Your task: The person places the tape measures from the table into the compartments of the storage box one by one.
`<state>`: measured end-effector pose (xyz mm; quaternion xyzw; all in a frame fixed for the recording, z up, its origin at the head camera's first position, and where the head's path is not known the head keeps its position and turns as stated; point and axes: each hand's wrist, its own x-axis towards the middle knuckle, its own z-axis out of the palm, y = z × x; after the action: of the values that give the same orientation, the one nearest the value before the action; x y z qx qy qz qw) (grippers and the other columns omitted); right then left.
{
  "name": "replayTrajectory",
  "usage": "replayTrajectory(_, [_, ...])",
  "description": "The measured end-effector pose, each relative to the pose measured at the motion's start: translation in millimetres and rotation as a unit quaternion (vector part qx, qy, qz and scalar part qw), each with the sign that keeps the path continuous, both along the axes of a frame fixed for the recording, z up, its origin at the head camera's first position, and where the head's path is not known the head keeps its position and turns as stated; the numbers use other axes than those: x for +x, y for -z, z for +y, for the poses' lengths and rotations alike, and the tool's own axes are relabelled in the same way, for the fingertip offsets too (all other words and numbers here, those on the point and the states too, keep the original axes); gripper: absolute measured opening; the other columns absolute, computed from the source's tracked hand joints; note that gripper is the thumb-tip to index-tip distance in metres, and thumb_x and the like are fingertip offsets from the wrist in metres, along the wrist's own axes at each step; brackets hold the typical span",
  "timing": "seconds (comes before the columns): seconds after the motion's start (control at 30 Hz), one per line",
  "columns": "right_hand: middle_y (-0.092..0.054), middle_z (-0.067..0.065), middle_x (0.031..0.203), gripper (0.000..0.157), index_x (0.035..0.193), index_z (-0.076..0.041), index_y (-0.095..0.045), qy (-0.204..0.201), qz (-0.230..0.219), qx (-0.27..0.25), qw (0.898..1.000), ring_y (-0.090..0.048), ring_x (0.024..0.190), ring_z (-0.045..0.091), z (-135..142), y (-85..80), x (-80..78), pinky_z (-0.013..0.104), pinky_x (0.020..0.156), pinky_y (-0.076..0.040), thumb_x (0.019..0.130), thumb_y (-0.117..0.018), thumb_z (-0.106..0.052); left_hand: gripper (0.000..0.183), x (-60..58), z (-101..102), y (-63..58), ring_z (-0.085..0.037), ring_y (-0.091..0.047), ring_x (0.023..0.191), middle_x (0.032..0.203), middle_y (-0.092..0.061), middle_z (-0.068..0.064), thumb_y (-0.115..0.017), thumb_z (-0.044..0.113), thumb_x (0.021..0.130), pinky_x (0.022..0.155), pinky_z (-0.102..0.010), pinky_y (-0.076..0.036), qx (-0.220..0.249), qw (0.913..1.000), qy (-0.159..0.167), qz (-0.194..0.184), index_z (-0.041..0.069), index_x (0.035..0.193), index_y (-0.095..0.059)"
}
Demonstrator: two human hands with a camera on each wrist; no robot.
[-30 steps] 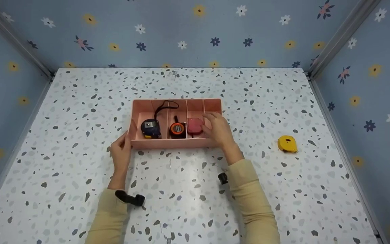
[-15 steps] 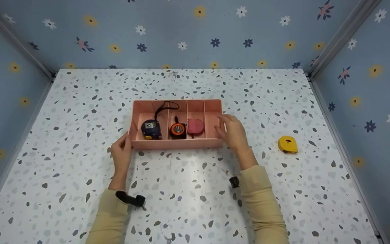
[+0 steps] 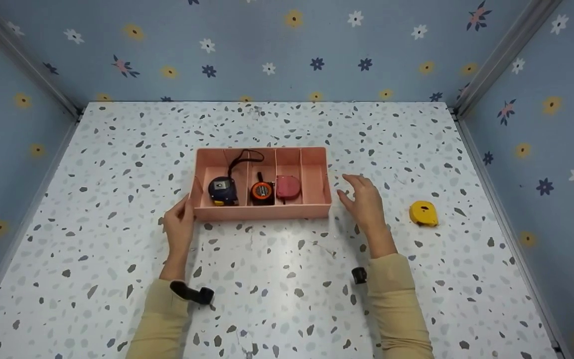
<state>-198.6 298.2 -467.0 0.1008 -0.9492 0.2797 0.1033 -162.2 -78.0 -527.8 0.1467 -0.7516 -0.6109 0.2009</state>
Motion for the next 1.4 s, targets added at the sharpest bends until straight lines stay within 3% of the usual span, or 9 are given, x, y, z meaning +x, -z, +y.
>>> replayTrajectory(0.2, [-0.055,0.019,0.114,0.039,0.118,0.000,-0.054,0.009,0.005,-0.004,1.000,-0.050,0.104,0.033,16.8,2.2,5.2,0.047,0.089,-0.039,0.082,-0.063,-0.014,0.028,-0.8,-0.1,0.0,-0.021,-0.058,0.090,0.109,-0.060,-0.015,-0.052,0.009,0.089,0.079,-0.029,-0.048,-0.004,1.0000,-0.001,0.001,-0.002,0.113,-0.058])
replayTrajectory(0.67, [-0.051,0.023,0.117,0.046,0.122,0.004,-0.049,0.071,-0.036,-0.021,0.997,-0.046,0.104,0.036,53.7,5.0,14.5,0.049,0.090,-0.036,0.084,-0.060,-0.021,0.028,-1.6,-1.3,1.7,-0.020,-0.058,0.090,0.108,-0.061,-0.014,-0.051,0.010,0.089,0.078,-0.029,-0.049,-0.003,1.0000,-0.001,0.008,-0.002,0.113,-0.059])
replayTrajectory(0.93, [-0.043,0.028,0.125,0.055,0.126,0.008,-0.042,0.104,-0.073,-0.014,0.992,-0.042,0.110,0.041,71.8,6.9,17.8,0.051,0.091,-0.034,0.086,-0.058,-0.027,0.028,-1.1,-0.8,2.3,-0.024,-0.059,0.092,0.108,-0.060,-0.016,-0.052,0.009,0.089,0.077,-0.031,-0.049,0.008,0.9997,0.005,0.023,-0.003,0.113,-0.058])
replayTrajectory(1.27, [-0.035,0.029,0.130,0.061,0.130,0.008,-0.036,0.147,-0.099,-0.004,0.984,-0.030,0.120,0.043,91.9,14.0,20.0,0.051,0.098,-0.026,0.086,-0.058,-0.028,0.027,-0.5,-0.1,1.8,-0.019,-0.059,0.090,0.109,-0.060,-0.014,-0.052,0.010,0.089,0.077,-0.027,-0.049,0.004,0.9999,0.000,0.012,-0.002,0.113,-0.059])
replayTrajectory(1.4, [-0.030,0.029,0.133,0.064,0.133,0.006,-0.031,0.171,-0.134,-0.008,0.976,-0.028,0.120,0.044,100.8,16.5,21.0,0.052,0.099,-0.024,0.087,-0.054,-0.031,0.028,-0.1,0.1,1.3,-0.020,-0.058,0.093,0.110,-0.060,-0.013,-0.050,0.010,0.090,0.078,-0.026,-0.048,0.008,0.9999,0.007,0.008,-0.002,0.114,-0.058])
